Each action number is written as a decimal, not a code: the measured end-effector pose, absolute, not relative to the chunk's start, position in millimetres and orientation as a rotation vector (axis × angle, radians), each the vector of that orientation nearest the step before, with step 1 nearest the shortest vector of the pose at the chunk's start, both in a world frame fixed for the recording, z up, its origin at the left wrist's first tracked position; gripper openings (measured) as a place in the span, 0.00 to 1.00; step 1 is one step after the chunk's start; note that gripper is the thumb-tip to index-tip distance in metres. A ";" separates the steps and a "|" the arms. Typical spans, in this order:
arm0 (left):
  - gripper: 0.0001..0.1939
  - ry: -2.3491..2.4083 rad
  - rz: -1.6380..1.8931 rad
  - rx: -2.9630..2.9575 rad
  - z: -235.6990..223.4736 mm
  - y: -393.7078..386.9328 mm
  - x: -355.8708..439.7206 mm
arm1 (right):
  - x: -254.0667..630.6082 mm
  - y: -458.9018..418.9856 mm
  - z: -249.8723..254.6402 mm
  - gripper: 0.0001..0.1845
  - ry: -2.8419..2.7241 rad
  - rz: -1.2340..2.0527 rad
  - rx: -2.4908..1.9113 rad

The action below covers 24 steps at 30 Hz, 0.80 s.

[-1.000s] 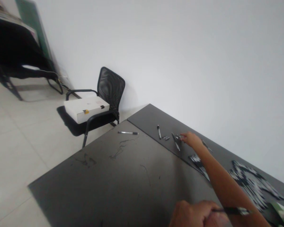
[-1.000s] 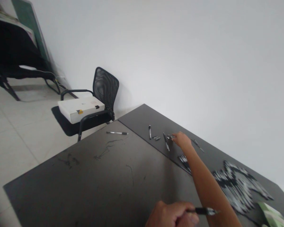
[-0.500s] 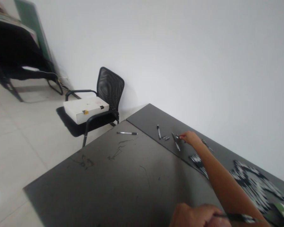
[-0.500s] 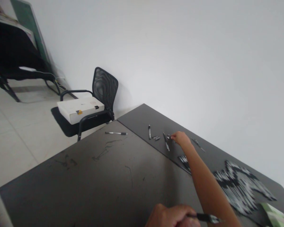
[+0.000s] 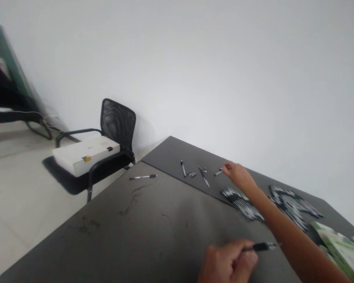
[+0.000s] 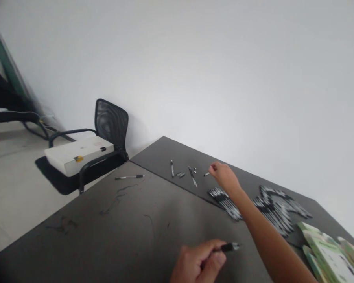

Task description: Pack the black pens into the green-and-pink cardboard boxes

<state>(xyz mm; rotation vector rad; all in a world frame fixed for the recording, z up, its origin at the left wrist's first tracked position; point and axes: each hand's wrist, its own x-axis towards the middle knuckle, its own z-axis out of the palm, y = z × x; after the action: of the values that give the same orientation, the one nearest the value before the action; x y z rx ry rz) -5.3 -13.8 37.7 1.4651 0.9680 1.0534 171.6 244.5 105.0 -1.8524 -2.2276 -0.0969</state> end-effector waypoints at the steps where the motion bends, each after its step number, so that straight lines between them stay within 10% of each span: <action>1: 0.28 0.921 1.072 1.459 37.8 -12.9 -5.9 | 183.0 220.7 110.3 0.15 -2.193 -0.072 -1.822; 10: 0.34 0.942 1.018 1.348 37.8 -10.0 -8.9 | 238.1 -9.1 84.5 0.24 -1.728 0.497 -1.559; 24: 0.30 1.100 1.149 1.882 40.8 -11.6 -19.3 | 232.0 -46.1 42.6 0.26 -1.461 0.859 -1.202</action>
<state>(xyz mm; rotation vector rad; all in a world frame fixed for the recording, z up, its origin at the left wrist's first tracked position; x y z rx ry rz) -19.3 -11.6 40.8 1.8817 1.1004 1.1486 232.0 -46.1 42.6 -1.2015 -1.4608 0.8588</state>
